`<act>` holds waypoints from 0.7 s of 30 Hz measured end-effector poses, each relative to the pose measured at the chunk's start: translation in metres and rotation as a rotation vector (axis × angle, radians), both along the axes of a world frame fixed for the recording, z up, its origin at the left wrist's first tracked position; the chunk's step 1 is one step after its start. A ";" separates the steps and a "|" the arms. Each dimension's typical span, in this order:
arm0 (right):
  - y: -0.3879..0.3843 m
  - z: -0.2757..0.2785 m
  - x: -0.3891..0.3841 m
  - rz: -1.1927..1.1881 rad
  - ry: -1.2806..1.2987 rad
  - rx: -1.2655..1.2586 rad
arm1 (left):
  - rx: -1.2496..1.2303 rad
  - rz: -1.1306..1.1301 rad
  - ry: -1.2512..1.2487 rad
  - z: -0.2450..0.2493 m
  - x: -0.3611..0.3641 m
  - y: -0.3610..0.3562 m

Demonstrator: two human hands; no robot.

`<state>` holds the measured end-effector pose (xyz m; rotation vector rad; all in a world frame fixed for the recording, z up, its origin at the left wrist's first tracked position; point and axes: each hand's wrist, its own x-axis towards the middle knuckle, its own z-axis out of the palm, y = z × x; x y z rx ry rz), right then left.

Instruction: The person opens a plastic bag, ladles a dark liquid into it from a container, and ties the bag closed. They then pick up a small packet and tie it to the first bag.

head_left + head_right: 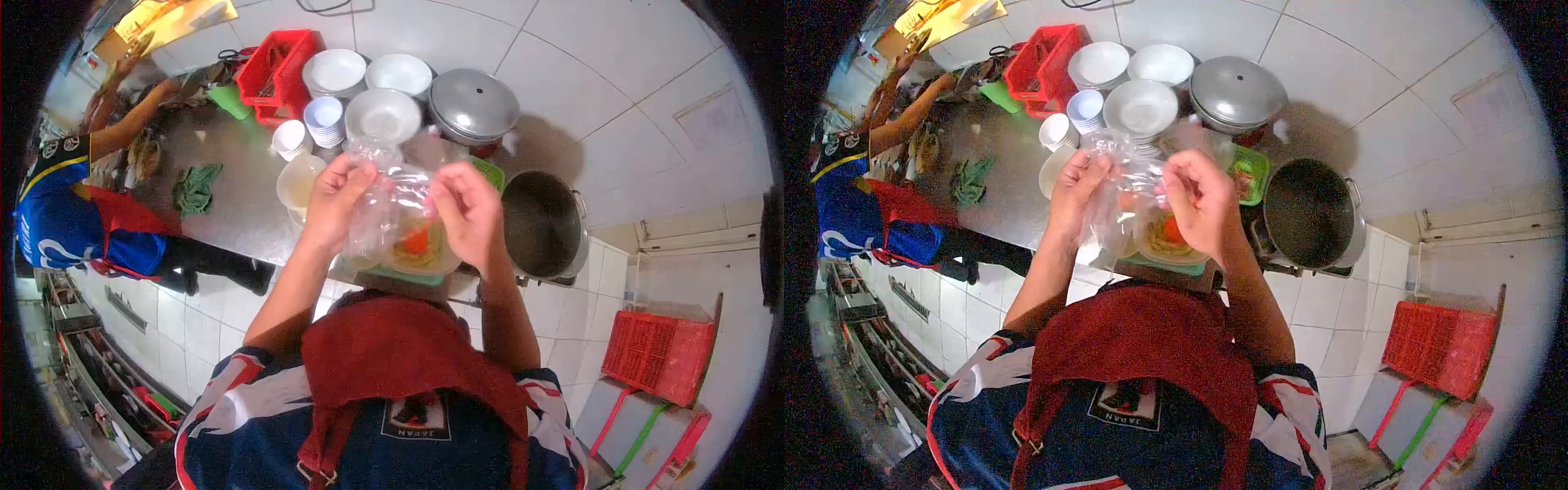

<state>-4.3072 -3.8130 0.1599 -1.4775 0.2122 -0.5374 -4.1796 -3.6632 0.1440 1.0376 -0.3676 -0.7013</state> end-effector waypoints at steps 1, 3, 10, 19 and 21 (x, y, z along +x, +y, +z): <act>0.004 -0.004 -0.003 -0.077 0.035 -0.135 | 0.021 0.020 0.014 -0.004 0.003 0.010; 0.016 -0.005 -0.006 -0.121 0.078 -0.269 | -0.011 0.037 0.043 -0.005 0.008 0.029; 0.069 -0.027 0.018 0.507 -0.363 -0.180 | 0.041 0.178 0.021 0.002 -0.035 0.142; 0.289 -0.047 0.059 1.055 -0.005 -0.166 | 0.389 0.394 0.037 -0.005 -0.114 0.349; 0.336 -0.040 0.055 1.156 0.211 -0.205 | 0.336 0.414 0.085 -0.024 -0.130 0.401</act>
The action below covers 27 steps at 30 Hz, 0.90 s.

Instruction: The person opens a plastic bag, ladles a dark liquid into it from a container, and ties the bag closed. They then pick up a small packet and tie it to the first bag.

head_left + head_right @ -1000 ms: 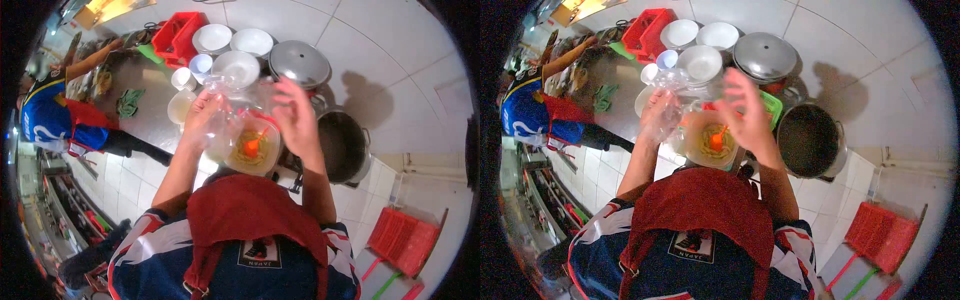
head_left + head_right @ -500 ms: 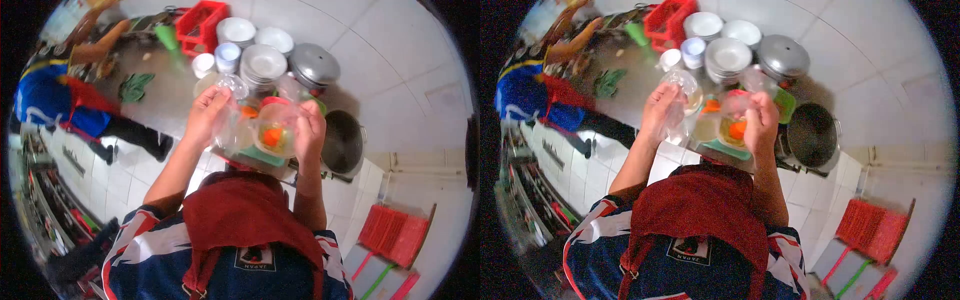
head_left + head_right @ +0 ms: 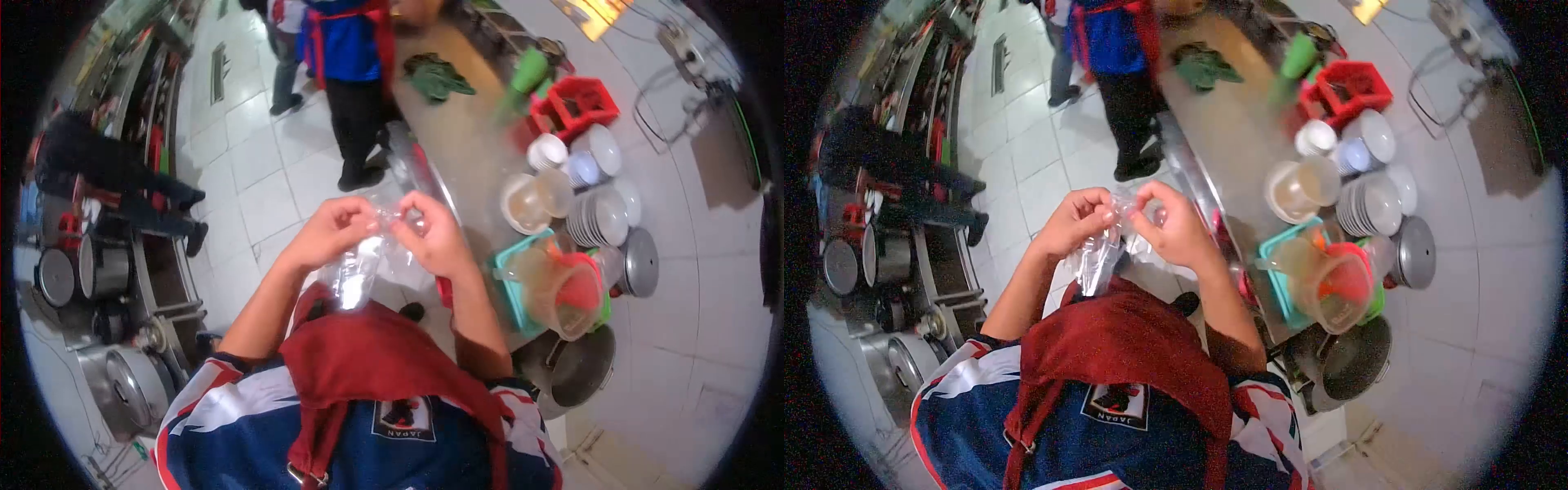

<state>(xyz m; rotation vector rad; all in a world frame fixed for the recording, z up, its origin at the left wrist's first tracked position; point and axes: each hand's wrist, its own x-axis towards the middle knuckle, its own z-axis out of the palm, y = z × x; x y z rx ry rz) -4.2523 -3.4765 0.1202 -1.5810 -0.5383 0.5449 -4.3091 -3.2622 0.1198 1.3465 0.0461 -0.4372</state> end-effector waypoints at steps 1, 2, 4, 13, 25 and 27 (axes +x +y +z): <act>0.032 -0.007 0.001 0.016 0.014 0.074 | -0.026 0.050 -0.064 -0.007 -0.006 0.024; 0.067 -0.010 0.005 0.039 0.022 0.144 | -0.051 0.108 -0.137 -0.011 -0.009 0.049; 0.143 -0.009 0.013 0.062 -0.014 0.193 | -0.093 0.247 -0.183 -0.011 -0.016 0.100; 0.523 -0.017 0.034 0.194 -0.352 0.159 | 0.126 0.731 -0.262 -0.001 -0.053 0.421; 0.818 -0.053 0.130 0.391 -0.557 -0.029 | 0.881 1.309 -0.124 -0.054 0.071 0.692; 0.851 -0.075 0.169 0.298 -0.722 0.109 | 0.896 1.241 -0.146 -0.046 0.099 0.729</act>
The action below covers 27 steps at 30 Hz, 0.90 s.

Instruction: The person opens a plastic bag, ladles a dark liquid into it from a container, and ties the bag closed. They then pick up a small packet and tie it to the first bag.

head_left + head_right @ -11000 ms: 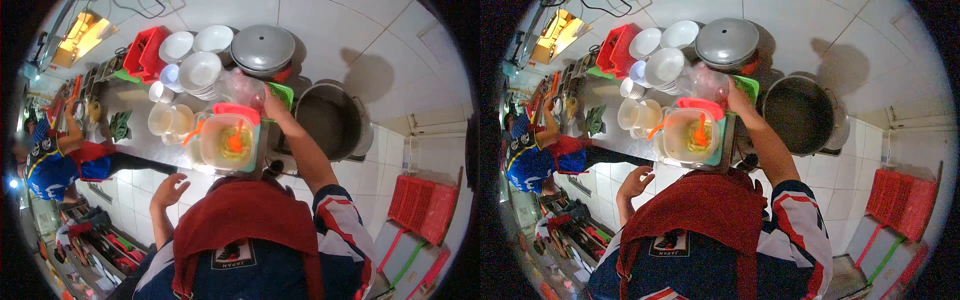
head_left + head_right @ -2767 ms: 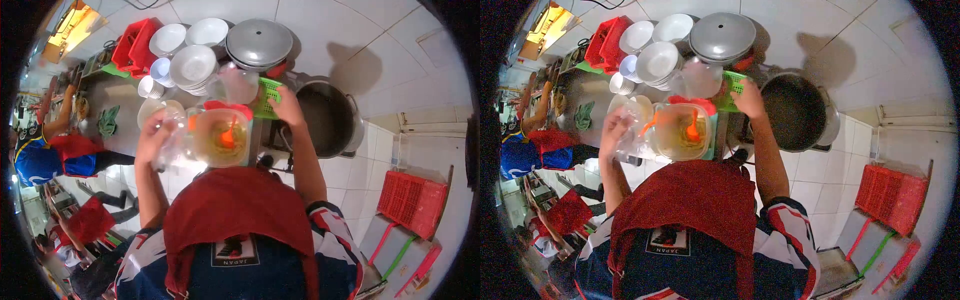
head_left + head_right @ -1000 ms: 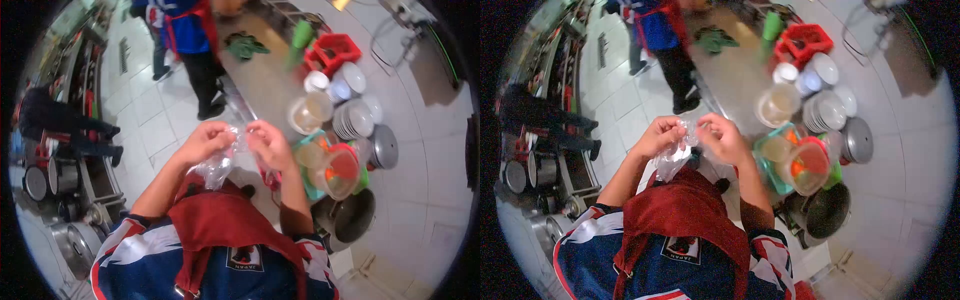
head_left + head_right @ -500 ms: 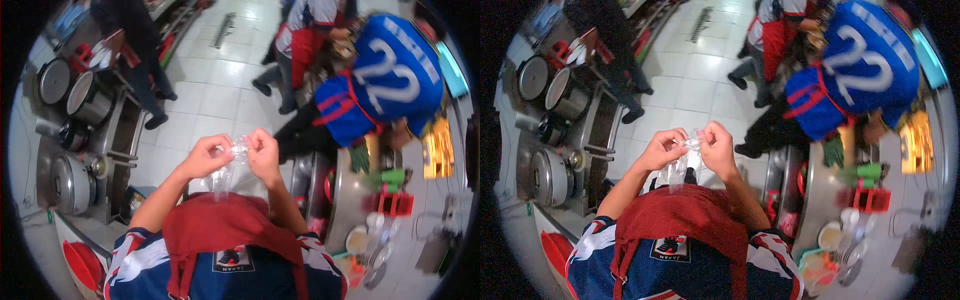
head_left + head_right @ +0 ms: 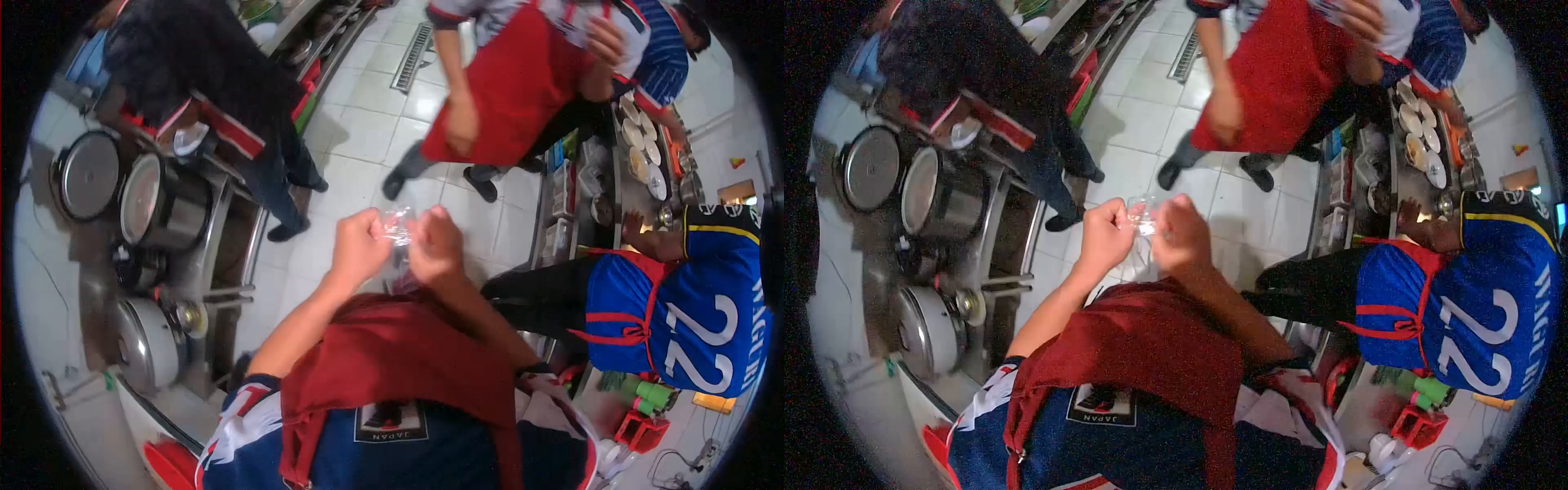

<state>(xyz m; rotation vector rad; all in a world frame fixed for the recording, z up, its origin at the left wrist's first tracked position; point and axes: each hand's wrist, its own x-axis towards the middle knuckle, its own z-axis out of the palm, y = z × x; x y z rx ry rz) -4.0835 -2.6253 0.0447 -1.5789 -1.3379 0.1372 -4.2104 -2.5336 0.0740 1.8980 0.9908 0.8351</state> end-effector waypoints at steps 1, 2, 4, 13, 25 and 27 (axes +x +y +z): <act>0.011 0.005 0.009 -0.030 0.021 -0.001 | 0.040 -0.058 0.001 0.005 0.010 0.009; 0.023 0.013 0.018 -0.095 -0.012 -0.016 | 0.076 -0.121 -0.005 0.009 0.019 0.019; 0.033 0.031 0.035 -0.144 -0.082 -0.078 | 0.013 -0.183 0.002 0.009 0.042 0.037; 0.048 -0.011 0.107 -0.443 -0.082 0.119 | -0.314 -0.602 -0.154 -0.055 0.186 0.091; 0.177 -0.008 0.374 -0.152 -0.009 -0.121 | -0.380 -0.551 0.027 -0.028 0.386 0.220; 0.221 -0.016 0.414 0.107 0.161 -0.096 | -0.392 -0.583 0.114 0.000 0.403 0.269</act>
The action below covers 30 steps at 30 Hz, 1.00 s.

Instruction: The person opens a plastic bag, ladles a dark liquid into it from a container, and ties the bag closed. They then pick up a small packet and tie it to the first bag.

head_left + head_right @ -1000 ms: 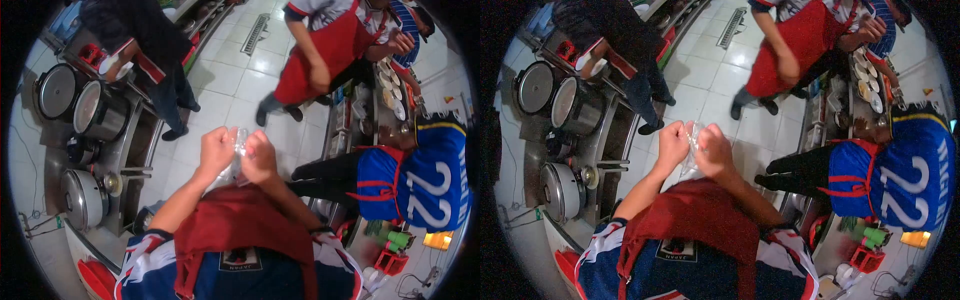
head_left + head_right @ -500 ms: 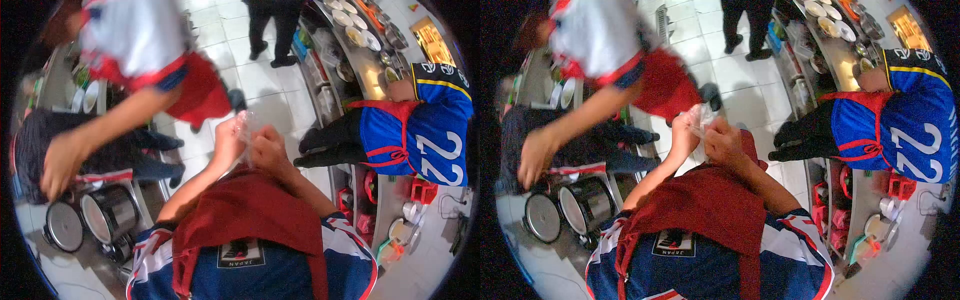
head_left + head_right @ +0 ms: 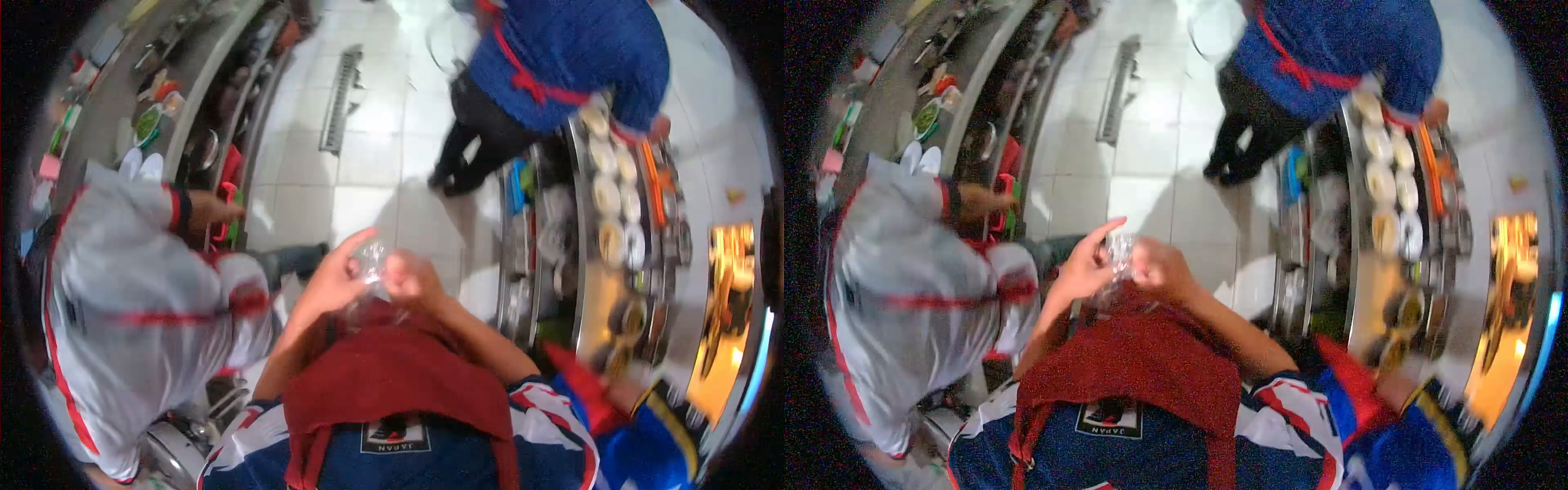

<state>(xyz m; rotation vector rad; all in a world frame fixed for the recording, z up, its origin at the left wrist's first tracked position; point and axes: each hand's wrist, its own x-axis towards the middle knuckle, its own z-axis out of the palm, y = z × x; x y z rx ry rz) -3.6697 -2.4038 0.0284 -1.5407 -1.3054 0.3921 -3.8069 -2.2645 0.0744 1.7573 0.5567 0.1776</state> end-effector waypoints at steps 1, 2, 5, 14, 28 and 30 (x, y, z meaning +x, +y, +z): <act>0.027 0.010 0.020 0.085 0.064 -0.114 | -0.087 -0.031 -0.038 -0.011 0.005 0.027; 0.055 0.018 0.036 0.161 0.123 -0.233 | -0.171 -0.072 -0.079 -0.019 0.007 0.053; 0.150 0.012 0.093 0.341 0.087 -0.221 | -0.381 -0.070 -0.151 -0.028 0.028 0.134; 0.400 0.029 0.269 0.243 -0.021 -0.151 | -0.523 -0.122 0.006 -0.030 0.234 0.413; 0.718 0.051 0.633 -0.271 0.575 -0.077 | -0.472 -0.206 -0.173 -0.075 0.692 0.794; 0.763 0.057 0.675 -0.251 0.569 -0.073 | -0.618 -0.215 -0.170 -0.067 0.730 0.839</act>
